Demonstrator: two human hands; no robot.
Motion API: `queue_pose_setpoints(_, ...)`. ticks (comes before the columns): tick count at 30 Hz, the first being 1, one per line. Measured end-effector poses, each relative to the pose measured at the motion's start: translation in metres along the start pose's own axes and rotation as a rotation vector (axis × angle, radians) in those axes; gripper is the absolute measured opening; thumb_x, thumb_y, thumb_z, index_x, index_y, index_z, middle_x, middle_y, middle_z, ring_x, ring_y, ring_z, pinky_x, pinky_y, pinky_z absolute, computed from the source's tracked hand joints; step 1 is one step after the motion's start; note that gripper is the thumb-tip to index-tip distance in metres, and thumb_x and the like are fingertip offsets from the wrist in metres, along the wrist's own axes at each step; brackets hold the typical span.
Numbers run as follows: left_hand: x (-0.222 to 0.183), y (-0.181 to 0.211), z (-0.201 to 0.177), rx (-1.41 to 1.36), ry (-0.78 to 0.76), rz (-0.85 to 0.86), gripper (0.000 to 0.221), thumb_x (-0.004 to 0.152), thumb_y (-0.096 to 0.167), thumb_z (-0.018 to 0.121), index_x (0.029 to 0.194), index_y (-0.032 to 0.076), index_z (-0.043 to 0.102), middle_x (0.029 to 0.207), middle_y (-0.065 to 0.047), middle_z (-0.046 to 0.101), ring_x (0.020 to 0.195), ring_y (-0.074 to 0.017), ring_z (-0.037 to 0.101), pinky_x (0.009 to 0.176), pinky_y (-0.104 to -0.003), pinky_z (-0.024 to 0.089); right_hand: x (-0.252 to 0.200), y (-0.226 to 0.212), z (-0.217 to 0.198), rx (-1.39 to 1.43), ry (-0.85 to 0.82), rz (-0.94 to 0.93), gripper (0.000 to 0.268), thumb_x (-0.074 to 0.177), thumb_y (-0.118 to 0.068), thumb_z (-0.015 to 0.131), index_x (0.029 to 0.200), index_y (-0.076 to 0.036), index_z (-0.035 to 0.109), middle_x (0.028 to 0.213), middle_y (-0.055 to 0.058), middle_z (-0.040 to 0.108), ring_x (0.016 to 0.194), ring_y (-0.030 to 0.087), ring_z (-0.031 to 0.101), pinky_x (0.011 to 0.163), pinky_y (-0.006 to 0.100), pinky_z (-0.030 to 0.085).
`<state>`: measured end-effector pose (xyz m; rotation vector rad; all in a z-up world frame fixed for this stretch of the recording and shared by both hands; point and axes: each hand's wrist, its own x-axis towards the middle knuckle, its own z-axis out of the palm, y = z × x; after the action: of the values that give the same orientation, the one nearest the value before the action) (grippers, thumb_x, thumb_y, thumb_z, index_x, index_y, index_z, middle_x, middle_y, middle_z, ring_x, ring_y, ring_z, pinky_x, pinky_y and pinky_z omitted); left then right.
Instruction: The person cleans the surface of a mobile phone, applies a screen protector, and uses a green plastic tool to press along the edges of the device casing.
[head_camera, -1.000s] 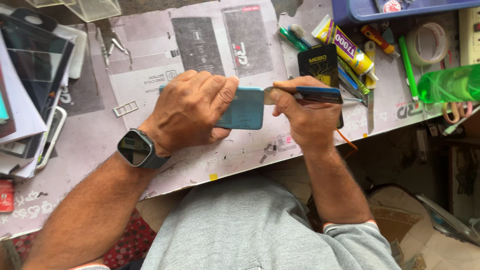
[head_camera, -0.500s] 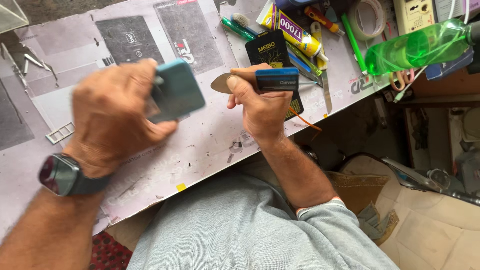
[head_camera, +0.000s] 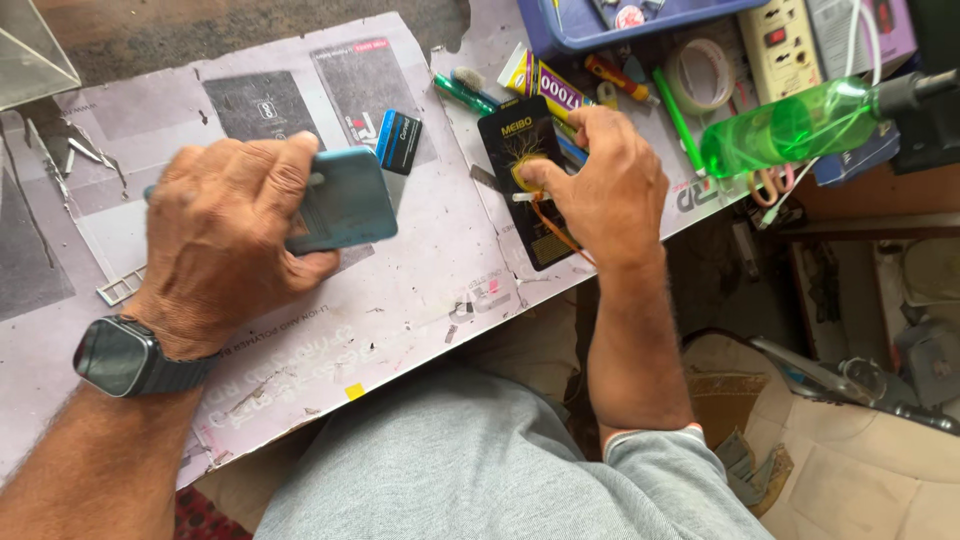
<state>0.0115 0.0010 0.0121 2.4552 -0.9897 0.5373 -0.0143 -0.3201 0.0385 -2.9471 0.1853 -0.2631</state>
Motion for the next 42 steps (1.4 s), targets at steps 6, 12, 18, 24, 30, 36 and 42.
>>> queue_pose_setpoints(6,-0.004,0.001,0.004,-0.031,-0.035,0.018,0.068,0.067,0.022,0.087,0.127,-0.004,0.068,0.104,-0.015,0.071,0.09,-0.0295,0.067,0.083,-0.043,0.053,0.013,0.003,0.003,0.056,-0.138,0.028,0.074,0.06,-0.028,0.098,0.123,-0.007,0.066,0.099,0.008,0.068,0.095,0.029,0.065,0.081,0.046,0.052)
queue_pose_setpoints(12,-0.007,-0.001,0.007,-0.048,-0.035,0.034,0.076,0.062,0.024,0.091,0.127,-0.005,0.066,0.106,-0.016,0.071,0.092,-0.0297,0.067,0.084,-0.043,0.054,0.02,0.015,0.016,0.221,-0.085,-0.048,0.058,0.066,-0.013,0.096,0.118,-0.006,0.07,0.1,0.01,0.069,0.09,0.026,0.068,0.081,0.04,0.055)
queue_pose_setpoints(18,-0.01,-0.003,0.008,-0.048,-0.04,0.031,0.083,0.058,0.029,0.095,0.127,-0.006,0.065,0.102,-0.016,0.07,0.089,-0.0285,0.065,0.079,-0.043,0.053,0.042,0.047,-0.013,0.302,0.116,-0.299,0.035,0.079,0.002,0.095,0.107,-0.002,0.074,0.08,0.006,0.06,0.071,0.016,0.056,0.062,0.031,0.046)
queue_pose_setpoints(24,-0.013,-0.005,0.008,-0.081,0.04,0.025,0.073,0.064,0.022,0.09,0.126,-0.005,0.064,0.1,-0.013,0.068,0.085,-0.027,0.063,0.076,-0.043,0.052,0.042,0.047,-0.001,1.11,0.185,-0.323,0.019,0.111,-0.001,0.078,0.112,-0.01,0.061,0.102,-0.001,0.063,0.088,0.011,0.062,0.079,0.026,0.055)
queue_pose_setpoints(30,-0.012,-0.01,0.004,-0.119,0.128,0.054,0.07,0.067,0.021,0.085,0.128,-0.005,0.062,0.103,-0.013,0.067,0.088,-0.0274,0.064,0.079,-0.043,0.052,-0.018,-0.009,0.008,1.057,-0.203,-0.285,0.018,0.108,-0.008,0.07,0.123,0.001,0.063,0.109,0.003,0.069,0.092,0.004,0.063,0.082,0.018,0.056)
queue_pose_setpoints(36,-0.013,-0.01,0.007,-0.11,0.115,0.06,0.074,0.067,0.024,0.088,0.131,-0.004,0.062,0.107,-0.013,0.068,0.089,-0.0266,0.064,0.08,-0.043,0.052,-0.044,-0.029,0.007,1.123,-0.286,-0.217,0.019,0.106,-0.007,0.068,0.121,0.003,0.064,0.102,0.004,0.072,0.09,0.005,0.065,0.08,0.02,0.056)
queue_pose_setpoints(42,-0.015,-0.009,0.008,-0.082,0.117,0.079,0.078,0.066,0.025,0.09,0.132,-0.004,0.061,0.108,-0.014,0.068,0.091,-0.0269,0.065,0.082,-0.043,0.052,-0.041,-0.031,0.005,1.04,-0.352,-0.233,0.021,0.105,-0.006,0.067,0.123,0.005,0.065,0.102,0.006,0.073,0.09,0.006,0.065,0.08,0.02,0.056)
